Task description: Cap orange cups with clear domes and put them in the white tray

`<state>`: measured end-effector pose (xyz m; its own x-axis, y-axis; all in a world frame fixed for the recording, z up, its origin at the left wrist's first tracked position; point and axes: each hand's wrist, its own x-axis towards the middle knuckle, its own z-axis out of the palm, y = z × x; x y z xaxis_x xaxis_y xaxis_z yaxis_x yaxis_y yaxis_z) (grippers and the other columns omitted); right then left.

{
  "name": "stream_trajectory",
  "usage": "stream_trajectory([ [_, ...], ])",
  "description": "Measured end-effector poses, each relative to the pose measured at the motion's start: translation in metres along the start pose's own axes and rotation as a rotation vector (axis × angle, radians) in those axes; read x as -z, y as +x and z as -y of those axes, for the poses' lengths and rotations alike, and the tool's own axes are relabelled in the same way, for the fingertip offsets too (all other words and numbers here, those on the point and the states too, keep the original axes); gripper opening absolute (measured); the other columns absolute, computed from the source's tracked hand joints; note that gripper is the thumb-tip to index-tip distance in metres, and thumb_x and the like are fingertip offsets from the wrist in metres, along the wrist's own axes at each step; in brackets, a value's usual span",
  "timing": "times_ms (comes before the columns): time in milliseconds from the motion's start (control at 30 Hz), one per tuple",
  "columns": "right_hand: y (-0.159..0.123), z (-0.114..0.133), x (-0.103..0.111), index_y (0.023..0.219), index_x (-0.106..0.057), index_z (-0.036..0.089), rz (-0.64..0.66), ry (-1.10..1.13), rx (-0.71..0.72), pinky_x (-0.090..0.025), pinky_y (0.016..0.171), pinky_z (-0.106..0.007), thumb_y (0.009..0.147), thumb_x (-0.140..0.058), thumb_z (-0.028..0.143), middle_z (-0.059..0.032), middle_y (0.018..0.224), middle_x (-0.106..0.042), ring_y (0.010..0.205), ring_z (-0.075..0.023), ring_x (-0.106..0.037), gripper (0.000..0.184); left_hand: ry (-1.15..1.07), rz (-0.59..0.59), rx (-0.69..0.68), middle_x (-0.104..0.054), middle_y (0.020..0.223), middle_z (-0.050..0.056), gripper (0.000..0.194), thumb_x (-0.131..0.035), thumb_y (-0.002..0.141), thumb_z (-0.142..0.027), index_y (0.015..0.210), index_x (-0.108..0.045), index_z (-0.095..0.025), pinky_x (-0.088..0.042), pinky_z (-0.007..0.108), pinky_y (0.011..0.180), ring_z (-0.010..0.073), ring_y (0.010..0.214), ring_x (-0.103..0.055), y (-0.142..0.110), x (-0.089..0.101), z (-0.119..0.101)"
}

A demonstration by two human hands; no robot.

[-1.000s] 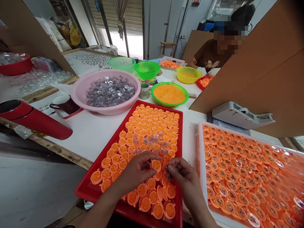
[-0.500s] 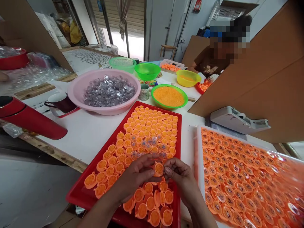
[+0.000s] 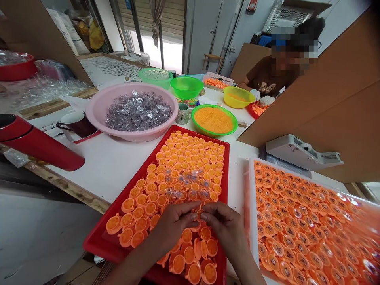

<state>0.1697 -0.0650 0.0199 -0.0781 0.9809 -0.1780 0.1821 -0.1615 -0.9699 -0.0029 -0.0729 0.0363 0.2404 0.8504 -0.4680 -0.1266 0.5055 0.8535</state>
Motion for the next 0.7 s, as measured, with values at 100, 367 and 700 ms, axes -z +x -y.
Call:
stream_trajectory([
  [100, -0.004, -0.001, -0.002, 0.075, -0.071, 0.022, -0.072, -0.106, 0.025, -0.048, 0.061, -0.028, 0.076, -0.072, 0.028, -0.0008, 0.07, -0.065, 0.065, -0.0161, -0.058, 0.007, 0.069, 0.04, -0.091, -0.072, 0.112, 0.003, 0.035, -0.061, 0.084, -0.037, 0.117, -0.07, -0.026, -0.051, 0.043, 0.099, 0.0246, 0.106, -0.066, -0.001, -0.003, 0.002],
  [367, -0.012, -0.001, 0.002, 0.073, -0.07, 0.022, -0.108, -0.099, 0.051, -0.049, 0.06, -0.027, 0.076, -0.074, 0.032, -0.0018, 0.071, -0.067, 0.066, -0.018, -0.061, 0.011, 0.226, 0.006, -0.094, -0.075, 0.091, 0.004, 0.045, -0.073, 0.072, -0.025, 0.117, -0.07, -0.024, -0.056, 0.038, 0.081, 0.0248, 0.088, -0.069, 0.003, -0.007, 0.003],
  [700, -0.027, -0.009, -0.003, 0.079, -0.073, 0.024, -0.214, -0.034, 0.095, -0.049, 0.063, -0.027, 0.083, -0.071, 0.032, -0.0029, 0.076, -0.069, 0.071, -0.0189, -0.063, 0.009, 0.174, -0.065, -0.293, -0.075, 0.085, 0.0, 0.027, -0.076, 0.071, -0.024, 0.098, -0.074, -0.026, -0.06, 0.031, 0.074, 0.0187, 0.075, -0.071, 0.003, -0.011, 0.008],
])
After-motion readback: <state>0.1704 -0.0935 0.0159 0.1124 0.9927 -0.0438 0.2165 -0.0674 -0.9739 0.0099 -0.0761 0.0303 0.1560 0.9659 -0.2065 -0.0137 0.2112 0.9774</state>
